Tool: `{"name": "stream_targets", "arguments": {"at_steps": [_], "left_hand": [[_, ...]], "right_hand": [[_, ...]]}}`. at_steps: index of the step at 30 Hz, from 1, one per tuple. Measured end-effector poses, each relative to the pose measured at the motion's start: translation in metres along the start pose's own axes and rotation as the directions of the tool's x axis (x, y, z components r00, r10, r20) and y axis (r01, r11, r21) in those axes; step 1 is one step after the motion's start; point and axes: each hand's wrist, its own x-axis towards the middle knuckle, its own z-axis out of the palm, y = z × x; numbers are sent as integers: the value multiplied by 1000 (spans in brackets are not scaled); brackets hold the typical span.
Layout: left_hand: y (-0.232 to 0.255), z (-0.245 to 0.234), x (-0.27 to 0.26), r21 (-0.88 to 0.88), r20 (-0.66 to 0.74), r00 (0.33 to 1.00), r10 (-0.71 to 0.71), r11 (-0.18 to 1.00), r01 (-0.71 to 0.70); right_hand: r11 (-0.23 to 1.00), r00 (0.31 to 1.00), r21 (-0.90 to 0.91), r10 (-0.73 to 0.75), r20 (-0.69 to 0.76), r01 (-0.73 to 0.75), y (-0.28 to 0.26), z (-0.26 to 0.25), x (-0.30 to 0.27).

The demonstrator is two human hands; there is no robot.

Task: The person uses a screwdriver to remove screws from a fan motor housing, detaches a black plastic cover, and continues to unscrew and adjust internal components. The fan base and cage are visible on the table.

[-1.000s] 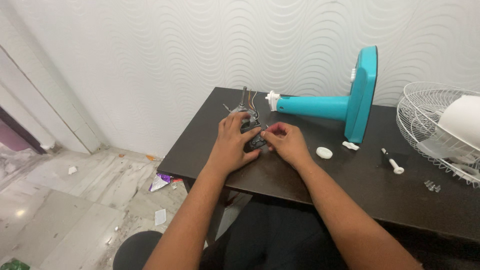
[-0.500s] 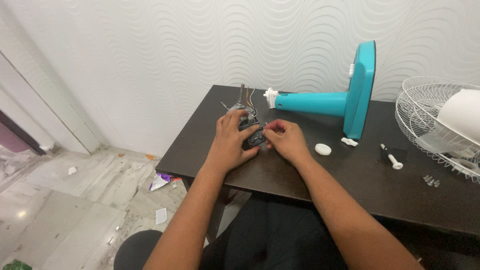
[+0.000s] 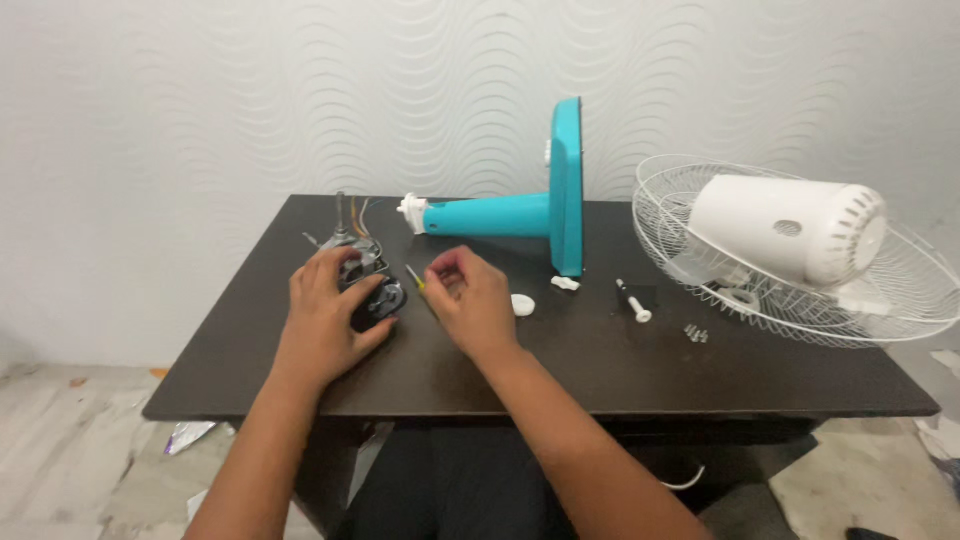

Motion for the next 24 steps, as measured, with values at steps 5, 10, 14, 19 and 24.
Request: {"name": "stream_targets", "arguments": {"at_steps": [5,10,14,19,24], "left_hand": [[-1,2,-2,-2,14,999,-52,999,52],[-3,3,-2,25,17,997,-72,997,72],[-1,4,-2,4,2,997,-84,996,84],[-1,6,-1,22,3,996,-88,996,88],[-2,5,0,36,38,991,-128,991,127]], "right_hand": [[981,999,-191,-28,-47,19,-5,-85,-51],[889,919,-317,225,-325,-330,12,-201,-76],[712,864,-510,290,-411,-482,35,-275,-85],[578,861,-643,400,-313,-502,70,-309,-81],[567,850,-652,460,-256,-503,86,-313,-69]]}}
